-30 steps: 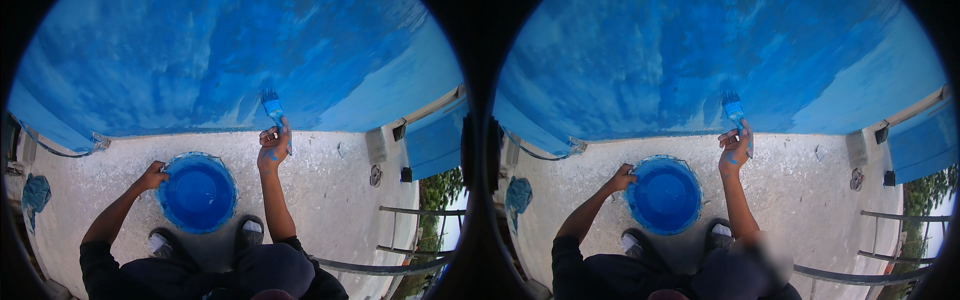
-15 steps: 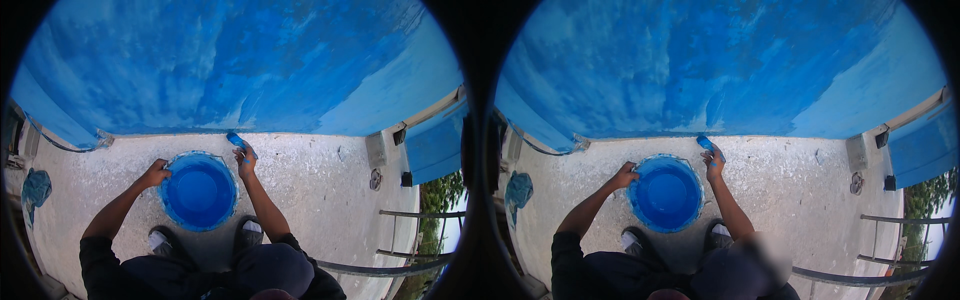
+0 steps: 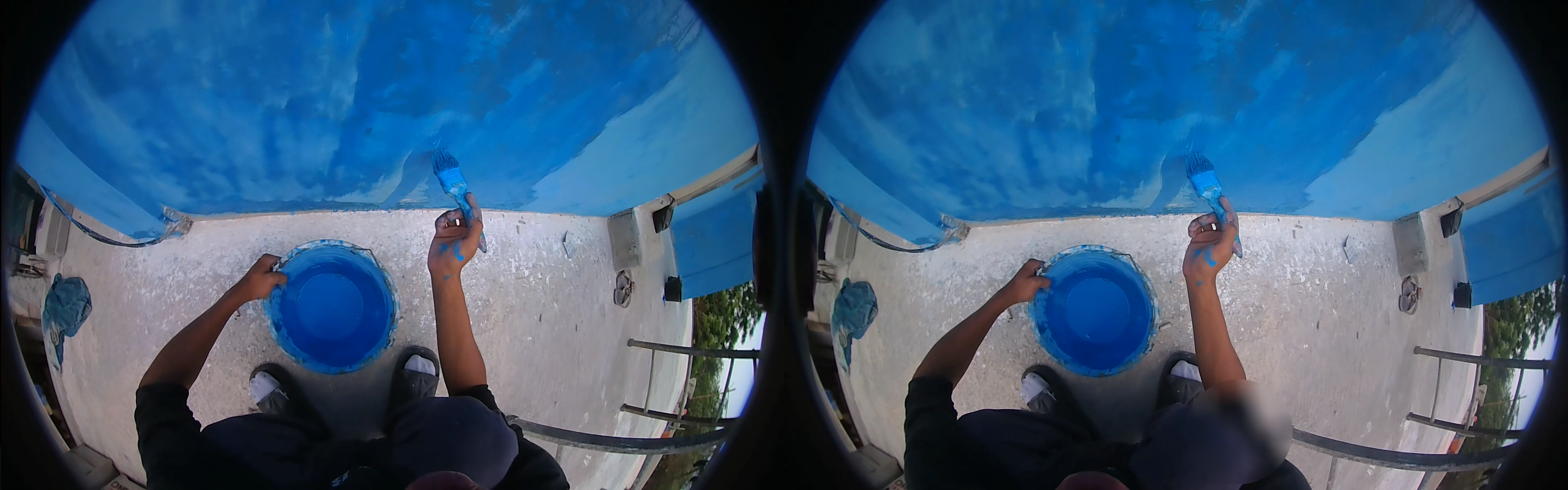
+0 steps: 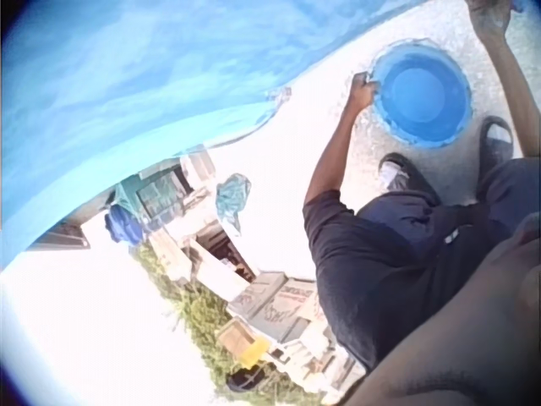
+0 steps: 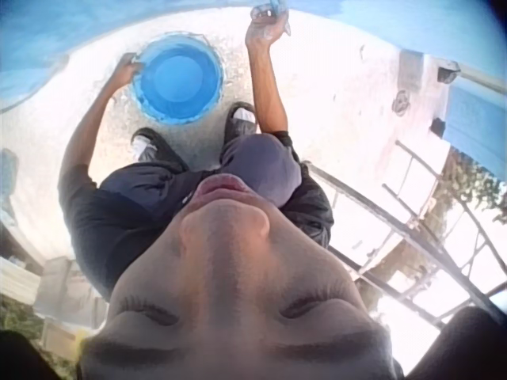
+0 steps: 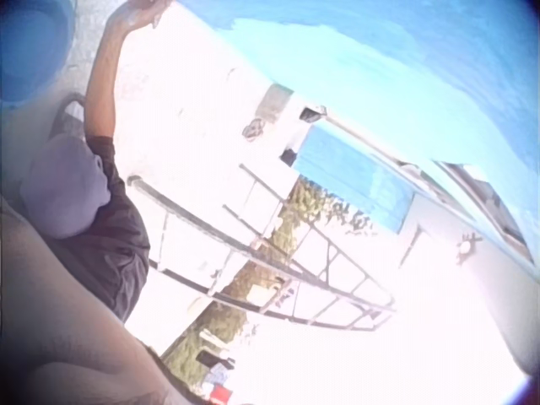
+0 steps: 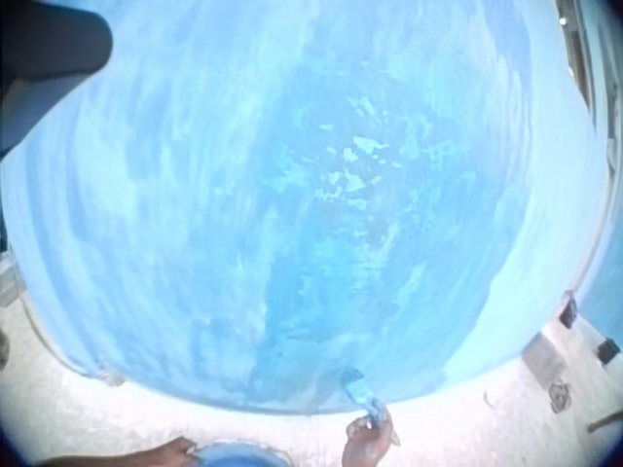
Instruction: The person paints a blue exterior wall using a brush dipped into a bucket of blue paint, applying vertical strokes.
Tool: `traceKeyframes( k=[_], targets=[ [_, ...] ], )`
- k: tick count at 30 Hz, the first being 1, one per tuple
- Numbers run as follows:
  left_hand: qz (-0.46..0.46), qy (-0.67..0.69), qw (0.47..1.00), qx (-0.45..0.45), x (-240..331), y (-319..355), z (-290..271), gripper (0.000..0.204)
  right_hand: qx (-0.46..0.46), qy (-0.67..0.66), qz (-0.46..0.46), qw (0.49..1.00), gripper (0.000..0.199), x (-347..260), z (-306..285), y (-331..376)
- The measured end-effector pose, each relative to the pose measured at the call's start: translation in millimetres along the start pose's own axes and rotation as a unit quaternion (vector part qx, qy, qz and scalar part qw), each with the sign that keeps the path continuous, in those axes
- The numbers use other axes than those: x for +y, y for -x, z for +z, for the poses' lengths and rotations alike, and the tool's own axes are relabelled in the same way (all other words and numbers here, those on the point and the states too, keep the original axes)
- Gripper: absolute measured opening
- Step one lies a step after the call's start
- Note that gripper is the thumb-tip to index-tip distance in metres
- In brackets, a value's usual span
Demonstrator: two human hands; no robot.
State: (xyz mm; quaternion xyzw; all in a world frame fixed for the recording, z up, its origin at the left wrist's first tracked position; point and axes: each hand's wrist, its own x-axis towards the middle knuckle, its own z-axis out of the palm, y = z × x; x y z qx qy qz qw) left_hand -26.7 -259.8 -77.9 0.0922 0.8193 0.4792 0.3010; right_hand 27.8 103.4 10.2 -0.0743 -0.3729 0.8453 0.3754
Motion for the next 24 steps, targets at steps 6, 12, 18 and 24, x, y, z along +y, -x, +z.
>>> traceKeyframes(
  k=[6,12,18,24],
  targets=[
    [0.017,-0.009,0.999,-0.032,8.2,-3.1,-2.3,0.028,0.116,0.088,0.083,0.986,0.041,71.8,-67.4,3.5],
    [-0.002,0.027,1.000,0.006,8.7,-0.2,0.8,0.027,0.124,0.147,0.213,0.958,0.041,89.7,-86.0,-5.6],
    [-0.002,0.002,1.000,-0.023,7.1,-1.8,-1.5,0.033,0.040,0.051,0.061,0.996,0.050,-4.4,1.9,-13.3],
    [0.031,-0.052,0.998,-0.022,-9.0,-2.7,-3.2,0.036,-0.071,0.040,-0.084,0.993,0.057,-25.5,7.6,-22.1]
  ],
)
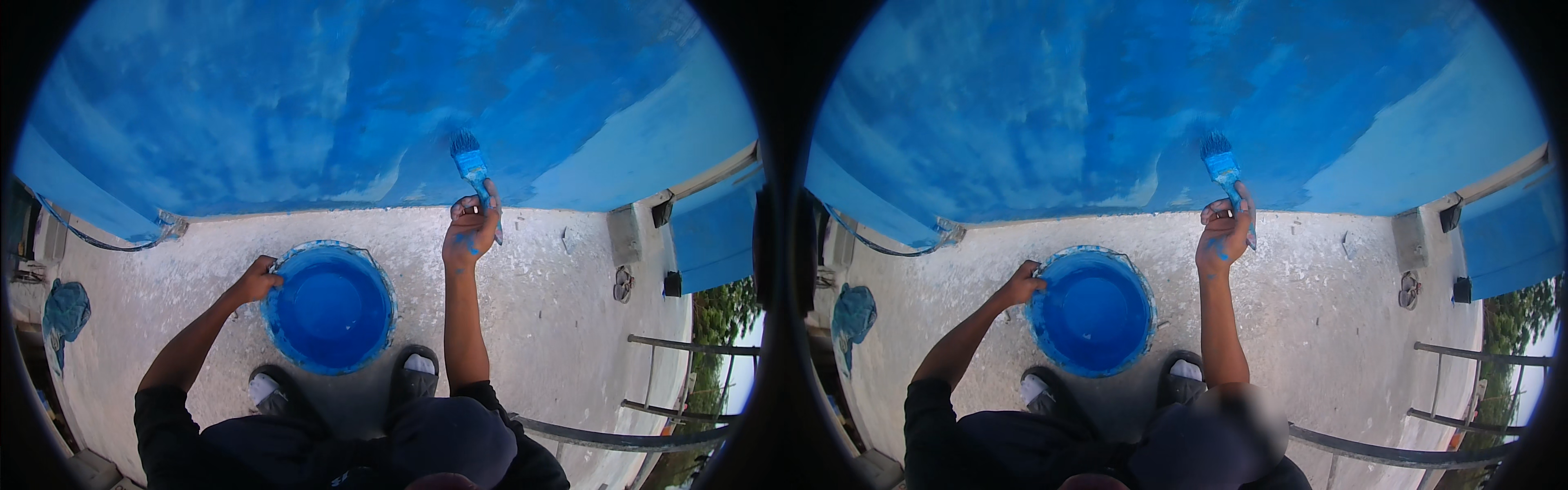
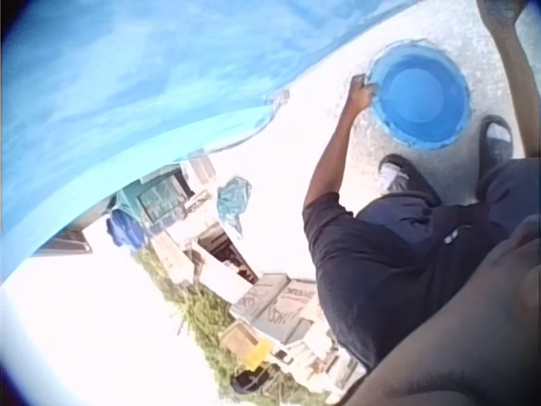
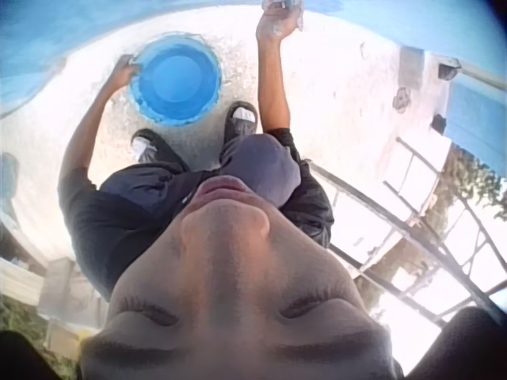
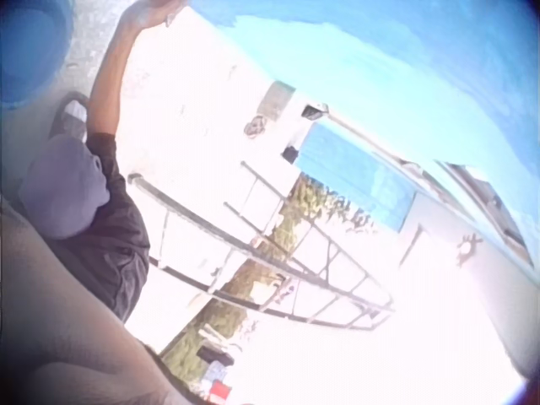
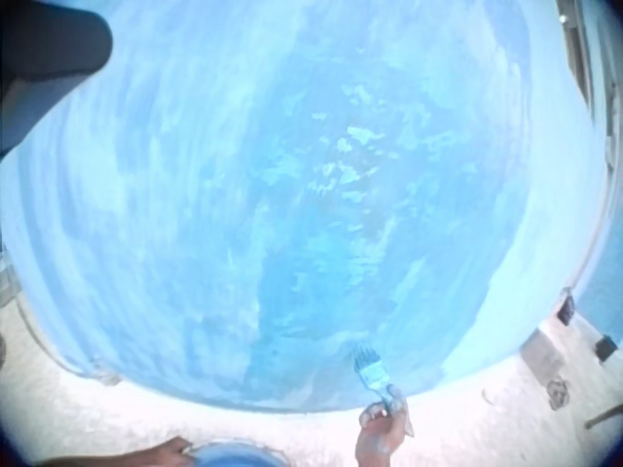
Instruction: The person paints a blue exterior wall using a brush dipped into a bucket of blue paint, applying vertical strokes.
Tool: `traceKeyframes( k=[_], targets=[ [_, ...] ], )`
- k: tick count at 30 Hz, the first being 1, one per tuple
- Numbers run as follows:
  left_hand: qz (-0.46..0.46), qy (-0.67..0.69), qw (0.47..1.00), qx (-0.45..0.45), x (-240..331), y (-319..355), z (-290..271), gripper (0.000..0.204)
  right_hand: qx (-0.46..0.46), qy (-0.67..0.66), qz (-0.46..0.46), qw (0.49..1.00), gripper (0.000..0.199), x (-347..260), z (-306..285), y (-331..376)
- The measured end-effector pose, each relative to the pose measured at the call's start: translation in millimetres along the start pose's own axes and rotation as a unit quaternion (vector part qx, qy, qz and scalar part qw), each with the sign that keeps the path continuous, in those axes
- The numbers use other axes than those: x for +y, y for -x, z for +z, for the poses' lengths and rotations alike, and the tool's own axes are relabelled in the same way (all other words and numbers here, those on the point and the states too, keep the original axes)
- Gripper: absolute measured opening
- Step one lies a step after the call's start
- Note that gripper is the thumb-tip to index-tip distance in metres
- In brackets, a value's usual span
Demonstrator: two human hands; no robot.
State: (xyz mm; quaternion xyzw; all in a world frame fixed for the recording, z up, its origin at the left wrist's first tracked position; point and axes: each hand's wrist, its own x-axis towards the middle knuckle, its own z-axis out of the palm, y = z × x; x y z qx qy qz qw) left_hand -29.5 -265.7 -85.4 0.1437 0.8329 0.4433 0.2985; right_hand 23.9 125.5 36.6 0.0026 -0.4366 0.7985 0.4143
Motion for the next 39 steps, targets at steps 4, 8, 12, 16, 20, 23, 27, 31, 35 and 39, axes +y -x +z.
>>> traceKeyframes(
  k=[4,8,12,16,20,23,27,31,35,39],
  targets=[
    [-0.046,0.048,0.998,-0.020,25.6,0.7,-3.1,0.038,0.110,0.047,0.112,0.987,0.049,67.4,-52.8,27.3],
    [-0.039,0.029,0.999,0.004,8.0,-4.2,0.8,0.037,0.167,0.149,0.231,0.947,0.039,119.1,-106.0,59.5],
    [-0.034,0.060,0.998,0.007,0.1,-4.4,0.6,0.036,0.160,0.128,0.305,0.930,0.040,124.0,-110.4,54.2],
    [-0.024,0.050,0.998,-0.005,-6.3,-8.4,0.4,0.034,0.159,0.059,0.266,0.949,0.046,101.7,-86.5,27.9],
    [0.098,-0.076,0.992,-0.012,-37.1,-10.9,-0.5,0.032,0.138,-0.049,0.177,0.973,0.051,41.4,-35.2,17.6],
    [0.016,-0.011,0.999,-0.032,-30.1,-10.7,0.2,0.033,0.075,-0.055,0.092,0.991,0.052,23.5,-29.9,20.7],
    [-0.068,0.059,0.996,-0.023,-24.0,-10.6,-1.7,0.041,0.138,0.003,0.104,0.985,0.048,53.5,-45.7,26.4],
    [-0.018,0.075,0.997,-0.011,-15.6,-7.5,0.3,0.040,0.167,0.095,0.188,0.963,0.044,94.6,-88.1,46.8],
    [-0.042,0.055,0.998,-0.015,-14.3,-9.6,-0.2,0.043,0.186,0.120,0.273,0.936,0.040,115.5,-110.4,55.7],
    [-0.073,0.098,0.993,0.004,-23.6,-9.2,1.0,0.045,0.149,0.112,0.280,0.942,0.039,114.4,-101.1,52.9]
  ],
)
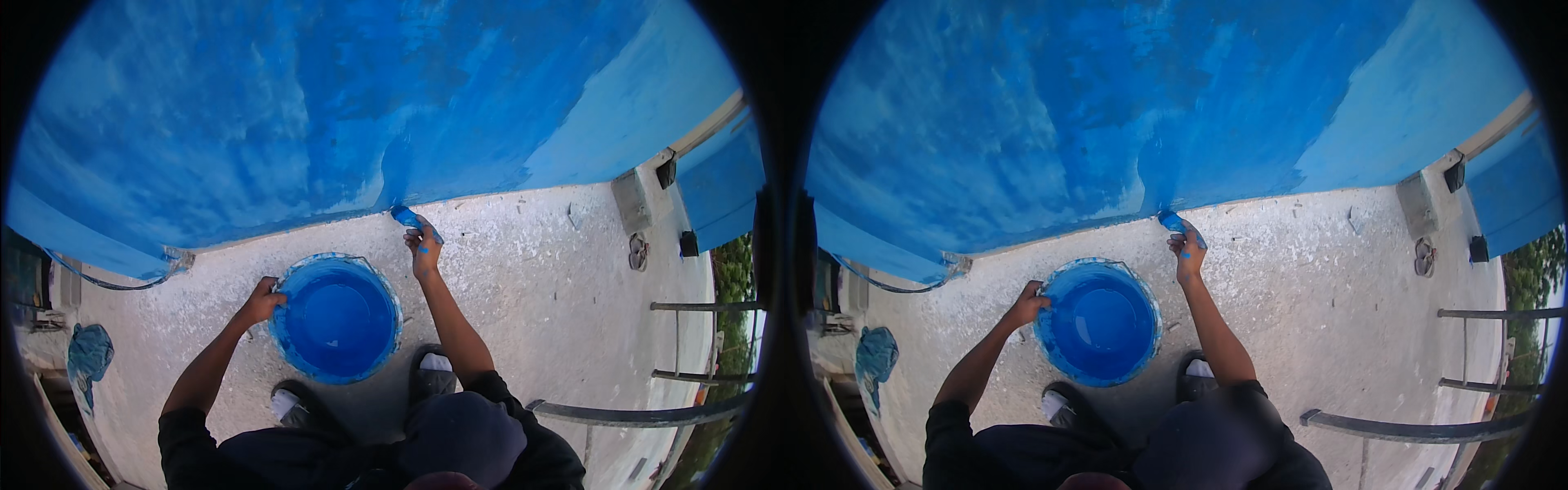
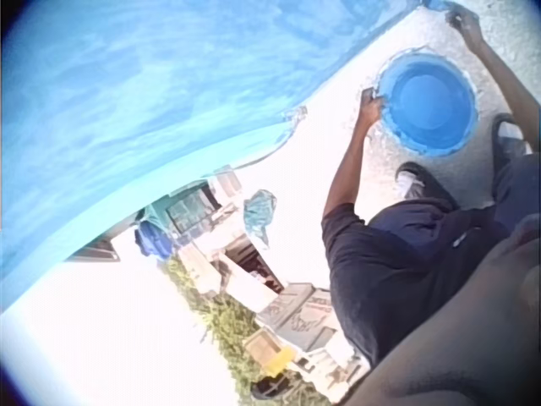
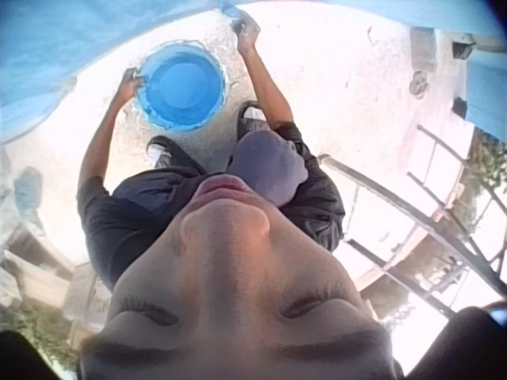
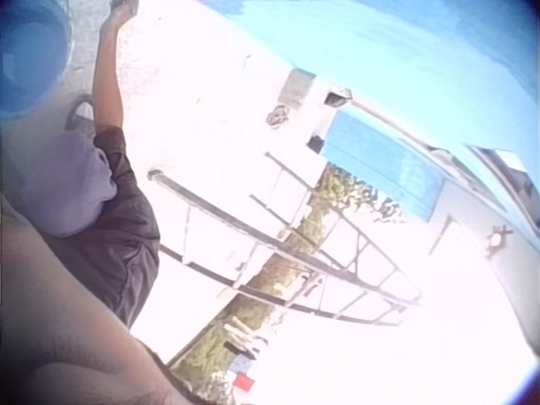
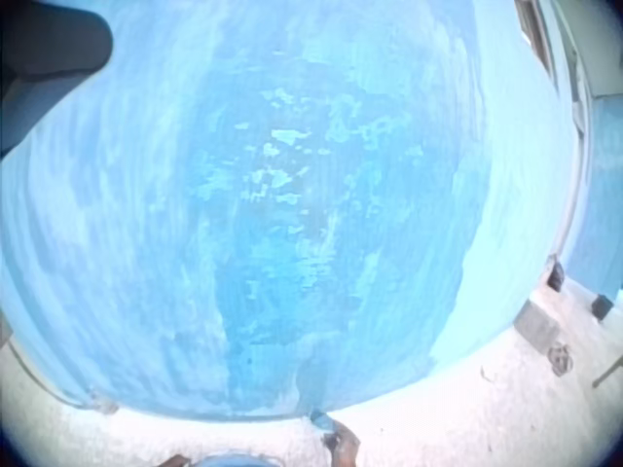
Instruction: The person paints a blue exterior wall using a brush dipped into a bucket of blue paint, applying vertical strokes.
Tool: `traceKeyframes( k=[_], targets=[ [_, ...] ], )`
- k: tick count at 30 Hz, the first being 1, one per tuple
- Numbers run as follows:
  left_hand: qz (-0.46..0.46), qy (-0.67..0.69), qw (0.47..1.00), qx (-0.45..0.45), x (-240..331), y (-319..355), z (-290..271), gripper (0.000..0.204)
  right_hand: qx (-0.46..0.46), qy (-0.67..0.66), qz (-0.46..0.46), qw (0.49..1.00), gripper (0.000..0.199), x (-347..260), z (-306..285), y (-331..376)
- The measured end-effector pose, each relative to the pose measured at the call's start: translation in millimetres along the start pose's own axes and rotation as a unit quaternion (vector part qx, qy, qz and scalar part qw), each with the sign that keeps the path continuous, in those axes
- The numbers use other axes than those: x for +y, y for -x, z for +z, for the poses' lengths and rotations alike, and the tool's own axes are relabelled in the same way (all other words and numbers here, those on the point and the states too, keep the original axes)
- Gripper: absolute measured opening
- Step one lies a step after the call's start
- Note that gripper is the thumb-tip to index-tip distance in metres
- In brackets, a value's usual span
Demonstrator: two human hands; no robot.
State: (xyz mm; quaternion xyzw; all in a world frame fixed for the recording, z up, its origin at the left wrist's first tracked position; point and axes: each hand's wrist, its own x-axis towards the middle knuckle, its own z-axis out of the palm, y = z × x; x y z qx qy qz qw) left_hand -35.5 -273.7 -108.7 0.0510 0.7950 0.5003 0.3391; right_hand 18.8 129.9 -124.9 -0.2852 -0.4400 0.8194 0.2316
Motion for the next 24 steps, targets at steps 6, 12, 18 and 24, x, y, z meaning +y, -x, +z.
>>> traceKeyframes(
  k=[6,12,18,24],
  targets=[
    [0.078,-0.094,0.992,-0.027,-8.3,-4.2,-3.9,0.047,-0.055,0.012,0.016,0.998,0.042,-8.9,8.1,1.9],
    [0.098,-0.077,0.991,-0.051,-6.3,-2.8,-5.4,0.038,-0.166,0.065,0.071,0.981,0.035,-23.8,20.6,23.5],
    [0.033,0.029,0.999,-0.013,-19.8,-10.9,-2.3,0.015,-0.083,0.083,0.029,0.993,0.033,-31.9,11.4,19.1],
    [0.191,-0.165,0.966,-0.057,-23.7,-9.7,-8.1,0.030,0.017,0.069,-0.008,0.997,0.034,-23.2,-2.0,6.9]
  ],
)
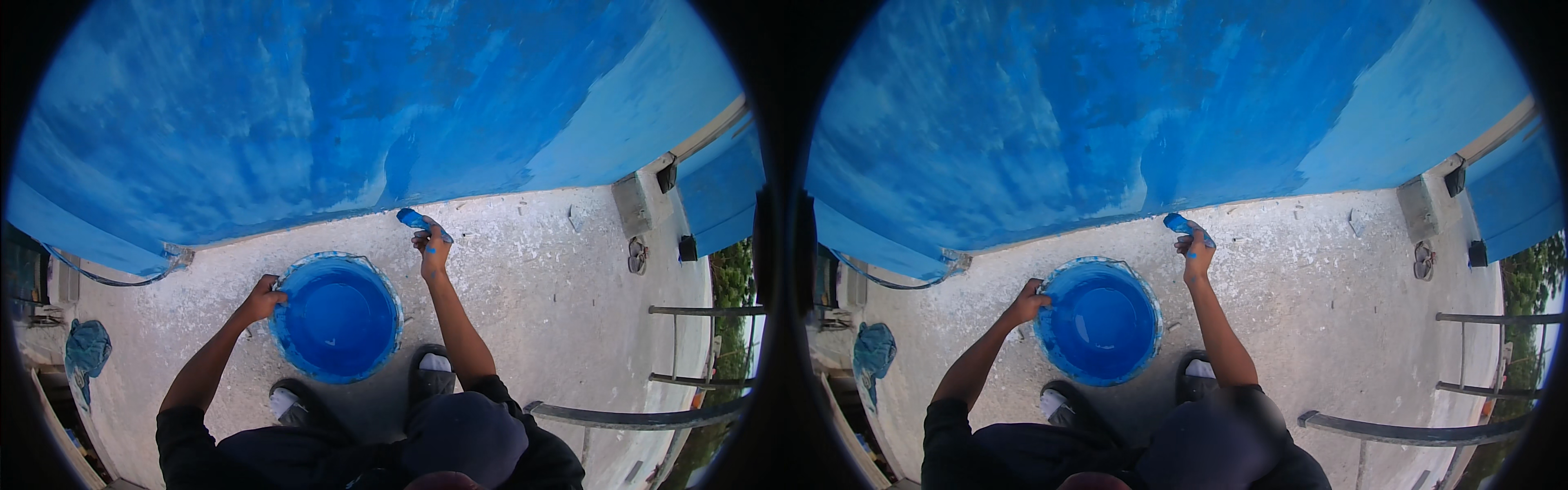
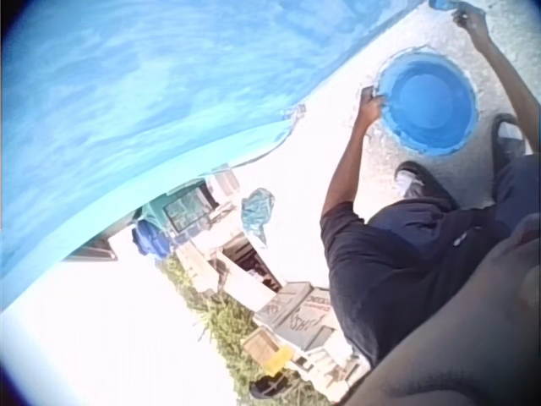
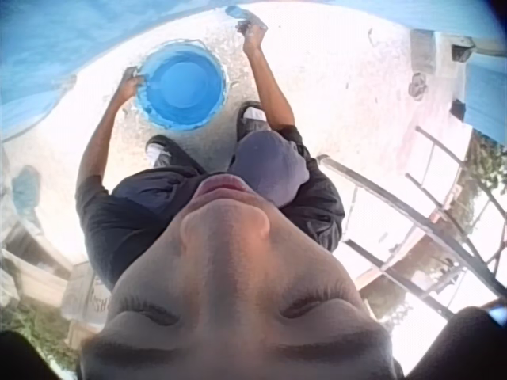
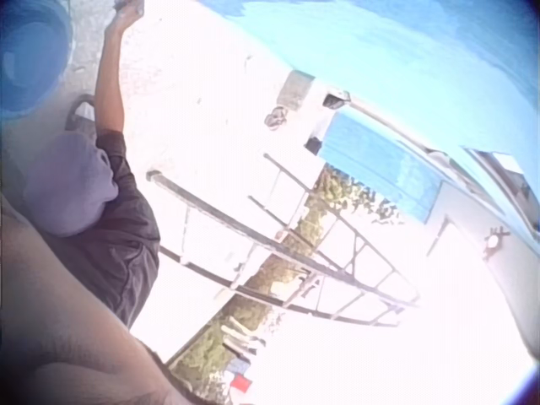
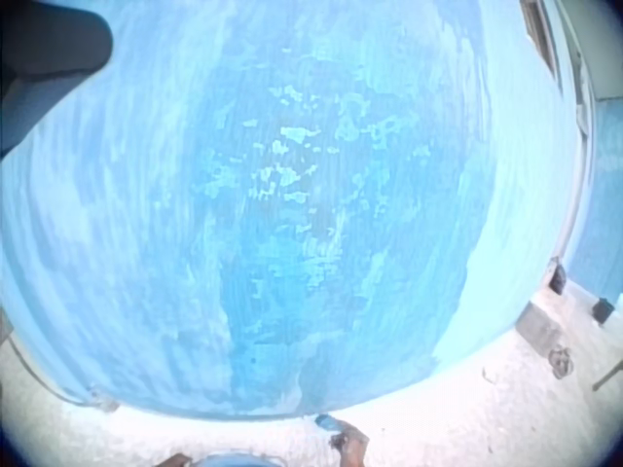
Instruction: The person paints a blue exterior wall using a brush dipped into a bucket of blue paint, applying vertical strokes.
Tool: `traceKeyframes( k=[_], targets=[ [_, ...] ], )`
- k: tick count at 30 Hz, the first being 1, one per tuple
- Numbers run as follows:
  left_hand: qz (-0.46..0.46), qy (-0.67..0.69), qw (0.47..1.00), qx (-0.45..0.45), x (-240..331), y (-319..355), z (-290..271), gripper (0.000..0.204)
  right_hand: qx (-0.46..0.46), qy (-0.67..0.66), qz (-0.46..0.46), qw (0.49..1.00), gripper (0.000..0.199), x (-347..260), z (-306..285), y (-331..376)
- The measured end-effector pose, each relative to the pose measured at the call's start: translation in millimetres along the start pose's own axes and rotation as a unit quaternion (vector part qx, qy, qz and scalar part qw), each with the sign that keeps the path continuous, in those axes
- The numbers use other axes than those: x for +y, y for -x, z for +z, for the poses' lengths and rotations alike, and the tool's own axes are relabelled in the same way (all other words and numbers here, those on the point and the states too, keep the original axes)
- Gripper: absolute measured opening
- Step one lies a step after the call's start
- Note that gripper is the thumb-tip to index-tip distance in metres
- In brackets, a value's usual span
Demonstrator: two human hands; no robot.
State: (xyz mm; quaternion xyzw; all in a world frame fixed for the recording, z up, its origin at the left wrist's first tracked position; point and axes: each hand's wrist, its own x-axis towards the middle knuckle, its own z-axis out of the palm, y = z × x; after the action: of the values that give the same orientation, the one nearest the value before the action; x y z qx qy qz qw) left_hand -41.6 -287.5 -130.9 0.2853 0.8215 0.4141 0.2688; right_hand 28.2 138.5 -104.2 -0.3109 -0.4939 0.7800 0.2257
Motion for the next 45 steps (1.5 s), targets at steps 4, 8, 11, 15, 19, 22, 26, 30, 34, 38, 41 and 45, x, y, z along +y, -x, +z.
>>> traceKeyframes(
  k=[4,8,11,15,19,22,26,30,34,38,41,45],
  targets=[
    [-0.057,0.053,0.997,0.008,3.9,-0.5,-0.9,0.033,-0.004,0.010,0.009,1.000,0.035,14.1,10.3,-4.2],
    [-0.081,0.111,0.990,0.031,4.2,-1.6,1.2,0.016,-0.074,-0.002,-0.018,0.997,0.038,18.7,30.9,5.9],
    [-0.042,0.049,0.998,0.013,-0.9,0.3,1.0,0.014,-0.195,0.013,0.007,0.981,0.037,6.0,37.0,18.8],
    [0.179,-0.128,0.975,0.009,-26.8,3.0,-1.8,0.014,-0.277,0.050,0.015,0.959,0.033,1.0,40.4,30.0],
    [-0.029,0.044,0.999,0.008,-9.2,-0.8,1.9,0.014,-0.208,0.034,0.015,0.978,0.030,1.2,35.1,28.3],
    [0.048,-0.004,0.999,0.013,-15.1,0.3,2.5,0.020,-0.138,0.038,0.004,0.990,0.031,8.8,32.9,22.8],
    [0.011,0.009,1.000,0.015,4.2,-2.9,0.6,0.035,-0.045,0.047,-0.025,0.998,0.033,18.3,32.3,11.0],
    [-0.174,0.161,0.971,0.039,13.2,-5.5,1.9,0.012,-0.115,0.023,-0.017,0.993,0.040,16.0,38.1,7.6],
    [-0.092,0.039,0.995,0.003,6.3,-2.4,-0.8,0.024,-0.265,0.011,0.044,0.963,0.038,8.0,41.5,23.6],
    [0.096,-0.094,0.991,-0.020,-30.2,1.5,1.1,0.023,-0.178,0.031,0.029,0.983,0.035,14.0,42.6,27.9],
    [-0.006,0.049,0.999,0.005,-10.8,-4.0,3.0,0.020,-0.078,0.010,0.013,0.997,0.033,25.9,22.5,14.3],
    [0.238,-0.164,0.957,0.034,-28.9,-0.2,-1.0,0.022,0.010,-0.017,-0.011,1.000,0.034,27.5,10.1,6.5]
  ],
)
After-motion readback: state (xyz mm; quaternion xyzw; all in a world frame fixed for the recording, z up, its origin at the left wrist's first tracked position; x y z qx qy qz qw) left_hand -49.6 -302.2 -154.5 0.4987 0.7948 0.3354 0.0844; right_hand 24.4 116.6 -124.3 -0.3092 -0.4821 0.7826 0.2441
